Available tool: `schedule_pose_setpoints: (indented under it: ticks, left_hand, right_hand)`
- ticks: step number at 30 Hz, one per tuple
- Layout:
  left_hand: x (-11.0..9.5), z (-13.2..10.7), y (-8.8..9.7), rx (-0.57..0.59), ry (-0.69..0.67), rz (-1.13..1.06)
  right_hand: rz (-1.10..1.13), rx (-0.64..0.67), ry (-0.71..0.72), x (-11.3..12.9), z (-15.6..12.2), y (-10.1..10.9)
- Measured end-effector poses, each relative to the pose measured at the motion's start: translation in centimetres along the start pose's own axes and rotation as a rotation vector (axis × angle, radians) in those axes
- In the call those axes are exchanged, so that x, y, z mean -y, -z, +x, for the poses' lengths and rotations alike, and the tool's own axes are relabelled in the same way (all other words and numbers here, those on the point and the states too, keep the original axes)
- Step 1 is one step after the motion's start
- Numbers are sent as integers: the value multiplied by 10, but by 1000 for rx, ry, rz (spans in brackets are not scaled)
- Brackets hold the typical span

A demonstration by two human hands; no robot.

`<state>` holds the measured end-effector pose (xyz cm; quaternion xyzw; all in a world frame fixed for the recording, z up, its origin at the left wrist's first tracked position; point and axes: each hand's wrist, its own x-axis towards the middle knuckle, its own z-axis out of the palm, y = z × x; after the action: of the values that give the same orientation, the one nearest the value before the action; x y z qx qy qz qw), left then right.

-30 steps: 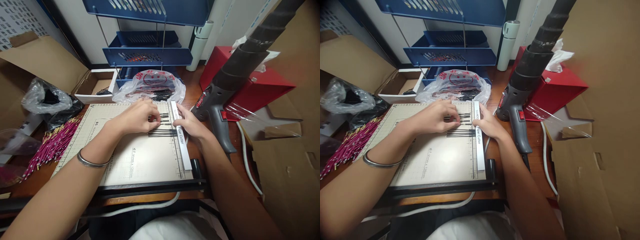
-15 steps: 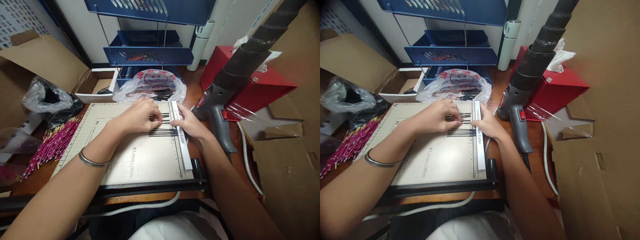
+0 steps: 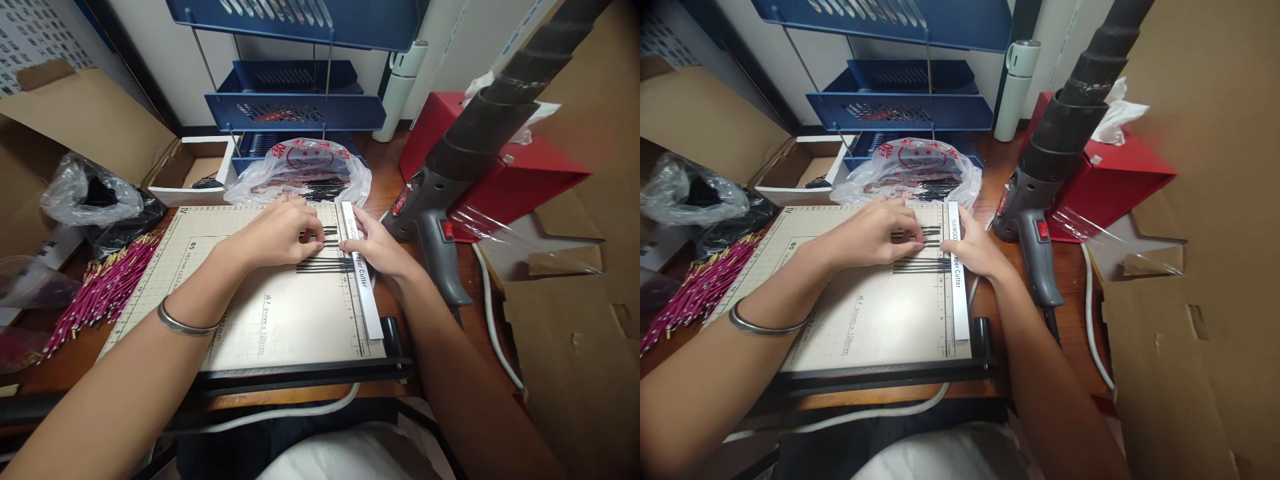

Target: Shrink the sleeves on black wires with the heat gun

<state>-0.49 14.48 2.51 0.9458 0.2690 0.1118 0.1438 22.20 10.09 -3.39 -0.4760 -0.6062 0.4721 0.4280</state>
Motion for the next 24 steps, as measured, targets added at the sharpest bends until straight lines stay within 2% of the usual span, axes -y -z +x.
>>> schedule_pose_setpoints:
  ticks: [24]
  left_hand:
    - [-1,1,-2,-8,1,30]
  right_hand:
    - [-24,-2,20,2,0,-1]
